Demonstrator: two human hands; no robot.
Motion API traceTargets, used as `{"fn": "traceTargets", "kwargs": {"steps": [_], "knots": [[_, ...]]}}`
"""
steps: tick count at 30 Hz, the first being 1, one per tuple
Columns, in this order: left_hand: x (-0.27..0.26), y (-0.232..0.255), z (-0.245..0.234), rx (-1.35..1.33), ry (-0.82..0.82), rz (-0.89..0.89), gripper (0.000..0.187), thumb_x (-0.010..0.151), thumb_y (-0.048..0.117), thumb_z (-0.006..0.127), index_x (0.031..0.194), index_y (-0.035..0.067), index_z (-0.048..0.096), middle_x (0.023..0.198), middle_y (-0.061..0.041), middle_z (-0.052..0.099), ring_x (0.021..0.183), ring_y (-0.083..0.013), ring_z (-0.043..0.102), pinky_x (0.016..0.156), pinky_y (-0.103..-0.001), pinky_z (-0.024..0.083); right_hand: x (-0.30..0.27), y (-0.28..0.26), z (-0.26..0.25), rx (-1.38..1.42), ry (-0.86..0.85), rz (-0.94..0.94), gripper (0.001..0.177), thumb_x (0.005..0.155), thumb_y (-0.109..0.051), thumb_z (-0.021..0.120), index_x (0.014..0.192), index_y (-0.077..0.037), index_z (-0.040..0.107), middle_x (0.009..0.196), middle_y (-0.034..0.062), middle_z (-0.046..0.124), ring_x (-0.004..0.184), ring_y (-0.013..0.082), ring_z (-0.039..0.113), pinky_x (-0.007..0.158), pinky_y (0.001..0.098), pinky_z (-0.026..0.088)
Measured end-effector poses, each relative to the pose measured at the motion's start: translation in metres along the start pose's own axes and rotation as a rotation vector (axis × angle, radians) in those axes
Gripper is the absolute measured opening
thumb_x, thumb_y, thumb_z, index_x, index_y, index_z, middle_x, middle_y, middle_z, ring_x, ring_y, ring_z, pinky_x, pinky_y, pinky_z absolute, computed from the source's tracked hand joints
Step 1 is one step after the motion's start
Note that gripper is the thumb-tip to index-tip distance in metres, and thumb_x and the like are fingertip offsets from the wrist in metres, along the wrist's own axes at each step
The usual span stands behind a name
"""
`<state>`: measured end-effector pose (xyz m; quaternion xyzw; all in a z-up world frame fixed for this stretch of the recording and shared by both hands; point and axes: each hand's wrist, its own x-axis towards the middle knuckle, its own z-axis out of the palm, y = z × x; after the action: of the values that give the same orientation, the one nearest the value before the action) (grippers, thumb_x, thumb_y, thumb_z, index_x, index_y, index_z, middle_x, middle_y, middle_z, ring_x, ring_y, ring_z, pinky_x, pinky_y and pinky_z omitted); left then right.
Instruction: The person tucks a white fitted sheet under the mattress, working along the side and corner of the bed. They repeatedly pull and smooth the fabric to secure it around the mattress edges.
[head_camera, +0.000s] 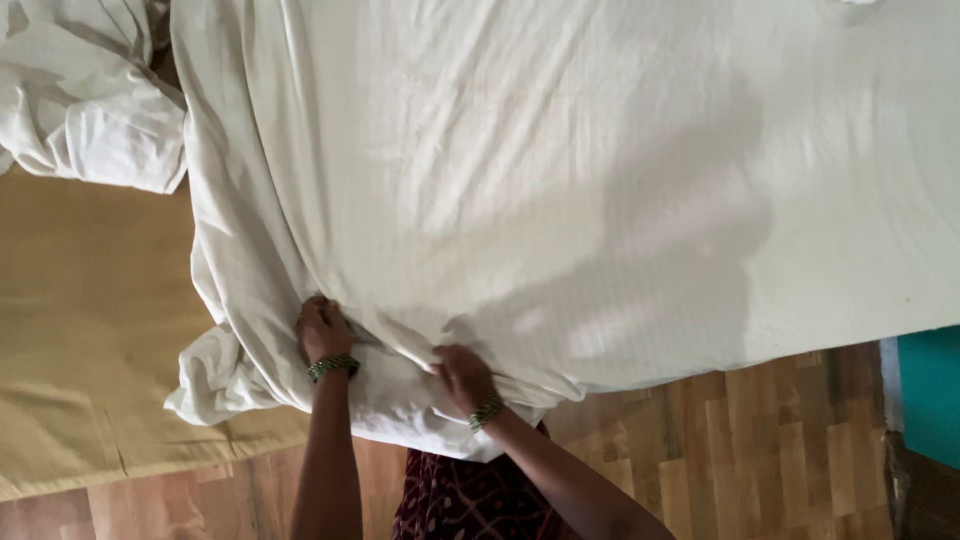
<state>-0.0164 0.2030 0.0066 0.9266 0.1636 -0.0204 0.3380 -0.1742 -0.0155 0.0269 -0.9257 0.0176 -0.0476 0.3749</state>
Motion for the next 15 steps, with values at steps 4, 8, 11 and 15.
{"fn": "traceTargets", "kwargs": {"steps": [4, 8, 11, 15], "knots": [[-0.048, 0.014, 0.003, 0.066, -0.016, 0.098, 0.029, 0.085, 0.014, 0.069, 0.113, 0.006, 0.069, 0.100, -0.017, 0.073, 0.096, -0.0367, 0.067, 0.084, -0.052, 0.054, -0.017, 0.012, -0.040, -0.143, -0.026, -0.073, 0.022, 0.091, -0.025, 0.071, 0.099, -0.005, 0.067, 0.082, 0.0113, 0.069, 0.074, 0.0252, 0.066, 0.067, 0.0416, 0.057], [-0.083, 0.043, 0.018, 0.113, -0.107, 0.166, 0.030, 0.083, 0.018, 0.073, 0.108, 0.004, 0.066, 0.094, -0.017, 0.070, 0.089, -0.0373, 0.067, 0.081, -0.052, 0.055, -0.020, 0.025, -0.008, -0.187, -0.169, -0.044, 0.011, 0.096, -0.019, 0.066, 0.093, -0.009, 0.066, 0.081, 0.0089, 0.067, 0.075, 0.0244, 0.064, 0.067, 0.0413, 0.056], [-0.088, 0.040, 0.031, 0.114, -0.145, 0.248, 0.005, 0.095, 0.014, 0.066, 0.097, 0.010, 0.067, 0.094, -0.013, 0.071, 0.089, -0.0335, 0.069, 0.084, -0.049, 0.057, -0.031, 0.029, 0.006, -0.101, -0.167, -0.051, 0.009, 0.098, -0.016, 0.062, 0.099, -0.008, 0.066, 0.087, 0.0101, 0.067, 0.080, 0.0257, 0.065, 0.071, 0.0412, 0.056], [-0.108, 0.025, 0.033, 0.012, 0.055, 0.037, 0.006, 0.096, 0.012, 0.066, 0.093, 0.009, 0.069, 0.094, -0.013, 0.071, 0.091, -0.0327, 0.068, 0.081, -0.049, 0.056, -0.026, 0.027, -0.007, -0.074, -0.433, 0.072, 0.012, 0.102, -0.019, 0.061, 0.100, -0.008, 0.065, 0.091, 0.0109, 0.067, 0.082, 0.0262, 0.065, 0.077, 0.0421, 0.056]]}}
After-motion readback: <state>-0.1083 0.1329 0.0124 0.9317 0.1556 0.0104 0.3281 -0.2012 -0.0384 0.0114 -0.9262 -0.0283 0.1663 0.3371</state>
